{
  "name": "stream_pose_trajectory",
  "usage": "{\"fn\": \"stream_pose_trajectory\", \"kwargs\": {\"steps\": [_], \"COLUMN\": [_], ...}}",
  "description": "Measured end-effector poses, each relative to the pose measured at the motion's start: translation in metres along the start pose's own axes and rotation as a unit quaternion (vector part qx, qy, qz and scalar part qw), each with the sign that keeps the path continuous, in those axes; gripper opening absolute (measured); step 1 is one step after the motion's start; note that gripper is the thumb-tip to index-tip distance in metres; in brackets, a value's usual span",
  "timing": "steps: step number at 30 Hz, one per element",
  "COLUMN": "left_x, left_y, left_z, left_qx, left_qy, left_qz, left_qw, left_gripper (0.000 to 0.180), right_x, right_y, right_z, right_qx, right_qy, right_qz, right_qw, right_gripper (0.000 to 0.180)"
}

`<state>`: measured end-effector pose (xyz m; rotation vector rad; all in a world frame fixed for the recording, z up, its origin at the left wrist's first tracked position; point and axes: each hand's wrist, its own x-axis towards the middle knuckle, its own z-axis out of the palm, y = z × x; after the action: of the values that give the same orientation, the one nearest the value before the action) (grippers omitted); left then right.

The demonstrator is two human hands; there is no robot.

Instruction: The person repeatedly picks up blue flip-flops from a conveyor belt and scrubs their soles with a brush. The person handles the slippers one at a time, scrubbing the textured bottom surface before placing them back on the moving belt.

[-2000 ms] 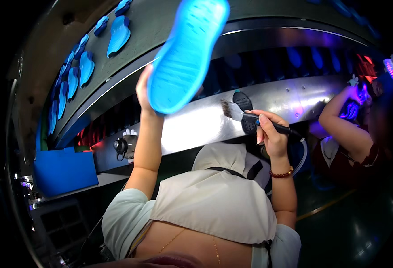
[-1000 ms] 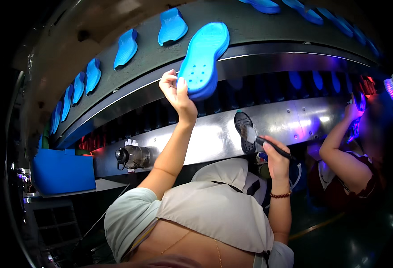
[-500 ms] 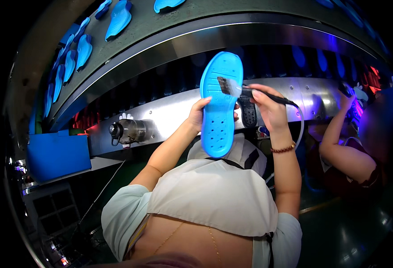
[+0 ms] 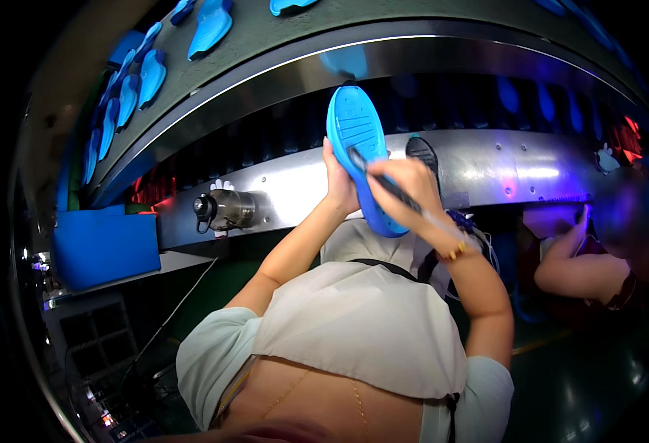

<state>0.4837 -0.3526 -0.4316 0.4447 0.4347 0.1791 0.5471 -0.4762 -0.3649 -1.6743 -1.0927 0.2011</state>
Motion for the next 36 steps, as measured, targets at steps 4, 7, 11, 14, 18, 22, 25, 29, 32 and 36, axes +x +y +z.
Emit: {"fn": "stream_pose_trajectory", "kwargs": {"steps": [4, 7, 11, 14, 18, 22, 25, 29, 32, 36], "left_x": [-0.013, -0.023, -0.03, -0.028, -0.03, -0.032, -0.025, -0.018, -0.017, -0.009], "left_y": [0.023, 0.01, 0.004, 0.01, 0.011, 0.018, 0.023, 0.033, 0.04, 0.05], "left_z": [0.004, 0.021, 0.05, 0.05, 0.049, 0.054, 0.056, 0.047, 0.047, 0.053], "left_qx": [0.074, 0.042, 0.021, 0.04, 0.07, 0.014, 0.019, 0.059, 0.037, 0.012], "left_qy": [-0.01, -0.054, -0.089, -0.046, -0.091, -0.074, -0.086, -0.1, -0.124, -0.122], "left_qz": [-0.062, -0.101, -0.122, -0.081, -0.076, 0.007, 0.052, 0.116, 0.123, 0.182], "left_qw": [0.995, 0.993, 0.988, 0.995, 0.991, 0.997, 0.995, 0.986, 0.984, 0.976], "left_gripper": [0.094, 0.096, 0.096, 0.094, 0.094, 0.095, 0.098, 0.102, 0.105, 0.105], "right_x": [-0.031, -0.001, 0.028, 0.011, 0.017, 0.011, 0.012, 0.015, 0.012, 0.007], "right_y": [-0.01, -0.016, -0.01, -0.023, -0.018, -0.026, -0.024, -0.021, -0.027, -0.021], "right_z": [-0.027, -0.046, -0.048, -0.045, -0.058, -0.047, -0.055, -0.054, -0.059, -0.054], "right_qx": [0.042, 0.172, 0.164, 0.171, 0.232, 0.133, 0.207, 0.151, 0.175, 0.123], "right_qy": [-0.127, -0.042, 0.012, -0.119, -0.008, -0.132, -0.107, -0.16, -0.216, -0.134], "right_qz": [0.017, 0.104, 0.116, -0.01, 0.136, -0.055, 0.045, -0.023, -0.064, -0.056], "right_qw": [0.991, 0.979, 0.98, 0.978, 0.963, 0.981, 0.971, 0.975, 0.959, 0.982], "right_gripper": [0.016, 0.012, 0.015, 0.016, 0.016, 0.016, 0.015, 0.018, 0.018, 0.018]}}
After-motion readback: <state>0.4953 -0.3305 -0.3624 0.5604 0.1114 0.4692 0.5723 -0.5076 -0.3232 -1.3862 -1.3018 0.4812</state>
